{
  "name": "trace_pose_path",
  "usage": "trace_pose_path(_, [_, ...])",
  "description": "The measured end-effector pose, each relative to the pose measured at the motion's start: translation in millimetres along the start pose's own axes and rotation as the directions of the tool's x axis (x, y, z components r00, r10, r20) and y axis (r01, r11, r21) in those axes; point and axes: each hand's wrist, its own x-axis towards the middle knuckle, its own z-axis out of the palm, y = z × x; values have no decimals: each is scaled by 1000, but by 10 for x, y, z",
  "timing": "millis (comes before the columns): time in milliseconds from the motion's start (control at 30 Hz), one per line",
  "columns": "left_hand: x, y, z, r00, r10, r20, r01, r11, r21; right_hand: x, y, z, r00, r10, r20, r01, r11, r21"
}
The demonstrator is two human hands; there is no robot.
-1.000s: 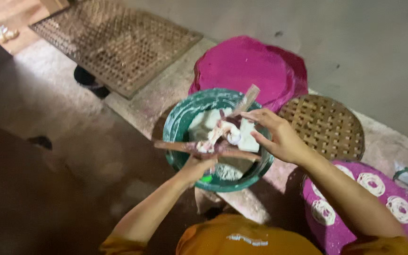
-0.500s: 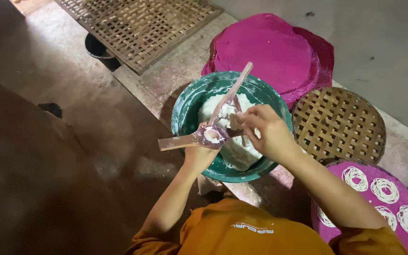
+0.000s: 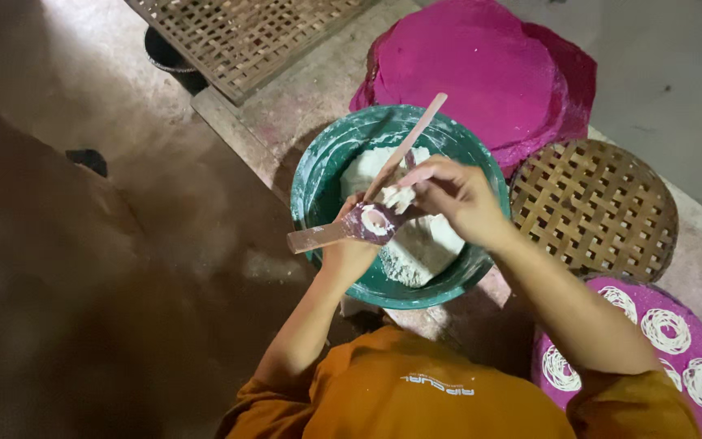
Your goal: The person scoops white dough from a green basin into a wooden hand press, then squeezes the press to extrude thin strands in circular nests onto round pink trays. They repeat the cycle for many nests, move filled trays aside, and continue pressing more nests.
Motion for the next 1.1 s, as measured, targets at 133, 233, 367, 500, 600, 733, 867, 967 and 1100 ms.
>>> trace_pose_path(133, [6,-72,49,993,114,-40,-107,983,148,-27,123,348,998,41,41,-26,943,-331])
trace_pose_path(233, [20,-166,36,986,147,-76,-133,977,168,-144,61,463,940,-259,224,331,520,-788])
trace_pose_path(367, [33,-362,-95,992,24,-120,-18,998,56,-173,1,122,949,-307,-70,207,777,-594])
trace_pose_path(500, [3,-539,-162,940,161,-302,-132,985,114,115,521,-259,970,-15,-242,-178,637,-750])
trace_pose_path(600, [-35,-606,-112,932,158,-327,-149,987,53,236,1162,-226,949,258,-183,-253,274,-928])
trace_pose_path(733, [-86,-643,-87,930,163,-328,-156,987,49,321,1508,-260,906,356,-229,-266,57,-962])
trace_pose_path(867, [-108,-659,-137,935,184,-303,-164,982,90,246,1184,-479,929,348,-129,-104,-89,-991])
trace_pose_path(967, [-112,-647,-149,941,121,-317,-123,992,15,177,888,-360,881,473,29,55,-40,-998])
trace_pose_path(1100, [-121,-618,-127,938,119,-327,-122,992,12,125,832,186,722,669,177,167,79,-983])
